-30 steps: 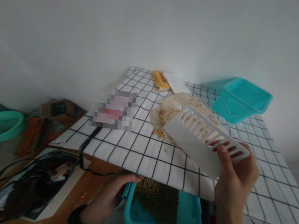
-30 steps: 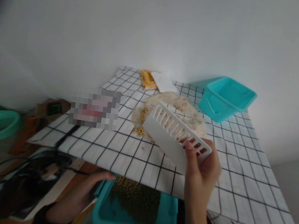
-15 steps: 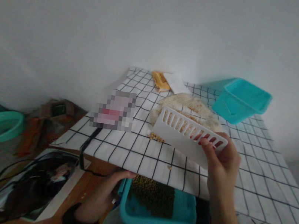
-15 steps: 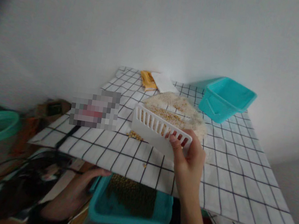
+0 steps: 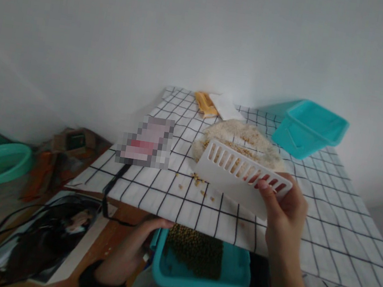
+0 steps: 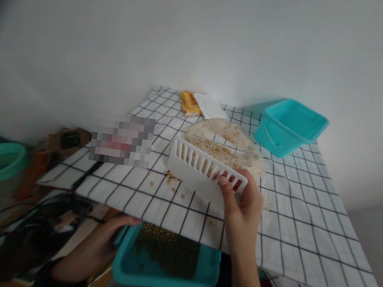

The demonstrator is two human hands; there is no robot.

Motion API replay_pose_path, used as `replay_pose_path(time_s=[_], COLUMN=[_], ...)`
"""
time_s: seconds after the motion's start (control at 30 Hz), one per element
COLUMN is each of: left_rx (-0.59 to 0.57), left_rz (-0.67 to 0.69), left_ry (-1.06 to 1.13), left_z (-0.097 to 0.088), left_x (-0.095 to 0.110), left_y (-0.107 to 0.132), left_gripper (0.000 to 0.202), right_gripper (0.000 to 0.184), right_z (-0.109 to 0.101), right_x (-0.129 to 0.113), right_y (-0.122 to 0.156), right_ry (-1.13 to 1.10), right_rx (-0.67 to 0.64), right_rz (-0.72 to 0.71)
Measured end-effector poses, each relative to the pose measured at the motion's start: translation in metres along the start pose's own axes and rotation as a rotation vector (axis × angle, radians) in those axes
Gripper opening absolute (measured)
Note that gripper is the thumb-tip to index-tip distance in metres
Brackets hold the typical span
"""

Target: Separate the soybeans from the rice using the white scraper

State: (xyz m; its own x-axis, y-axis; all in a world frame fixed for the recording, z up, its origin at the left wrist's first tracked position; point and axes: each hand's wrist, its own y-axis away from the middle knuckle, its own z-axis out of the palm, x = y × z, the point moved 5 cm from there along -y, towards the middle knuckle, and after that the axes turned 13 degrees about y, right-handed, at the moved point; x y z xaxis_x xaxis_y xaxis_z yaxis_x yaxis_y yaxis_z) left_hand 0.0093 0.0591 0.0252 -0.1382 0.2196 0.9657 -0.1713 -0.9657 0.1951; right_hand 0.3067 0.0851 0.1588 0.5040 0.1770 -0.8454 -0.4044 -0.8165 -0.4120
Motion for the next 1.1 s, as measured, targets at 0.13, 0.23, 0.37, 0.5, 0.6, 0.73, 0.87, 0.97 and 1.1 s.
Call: replay_pose_path(time_s=[0.13, 0.23, 0.37, 0.5, 0.6, 0.73, 0.87, 0.97, 1.1], left_rx=[0.006, -0.013, -0.047, -0.024, -0.026, -0.079, -0.106, -0.113, -0.058], left_rz=[-0.027, -0.033, -0.033, -0.044, 0.003, 0.086, 0.122, 0.077, 0.009], left_ry=[-0.02, 0.009, 0.056, 0.003, -0.057, -0.079, -0.103, -0.066, -0.05], left_z=[-0.002, -0.006, -0.005, -0.003, -0.006, -0.015, -0.017, -0.01, 0.002], left_x=[0.003, -0.002, -0.005, 0.001, 0.003, -0.003, -0.011, -0.016, -0.009], left_y=[0.002, 0.003, 0.002, 0.002, 0.003, 0.004, 0.005, 0.002, 0.001], left_gripper=[0.026, 0.03, 0.034, 0.034, 0.035, 0.041, 0.05, 0.042, 0.025], right_gripper=[0.017, 0.016, 0.016, 0.016, 0.016, 0.021, 0.019, 0.017, 0.019], right_z=[0.0, -0.002, -0.003, -0.006, -0.012, -0.038, -0.073, -0.096, -0.11], right_x=[0.0, -0.002, 0.0, 0.004, 0.008, 0.02, 0.038, 0.044, 0.044], right_y=[0.002, 0.002, 0.001, 0.003, 0.004, 0.009, 0.024, 0.036, 0.045], right_ry=[-0.017, -0.037, -0.062, -0.092, -0.087, -0.086, -0.107, -0.127, -0.05], right_rx=[-0.044, -0.05, -0.057, -0.056, -0.059, 0.09, 0.227, 0.284, 0.273], right_rz=[-0.014, -0.037, -0.044, -0.03, 0.003, 0.049, 0.16, 0.24, 0.311])
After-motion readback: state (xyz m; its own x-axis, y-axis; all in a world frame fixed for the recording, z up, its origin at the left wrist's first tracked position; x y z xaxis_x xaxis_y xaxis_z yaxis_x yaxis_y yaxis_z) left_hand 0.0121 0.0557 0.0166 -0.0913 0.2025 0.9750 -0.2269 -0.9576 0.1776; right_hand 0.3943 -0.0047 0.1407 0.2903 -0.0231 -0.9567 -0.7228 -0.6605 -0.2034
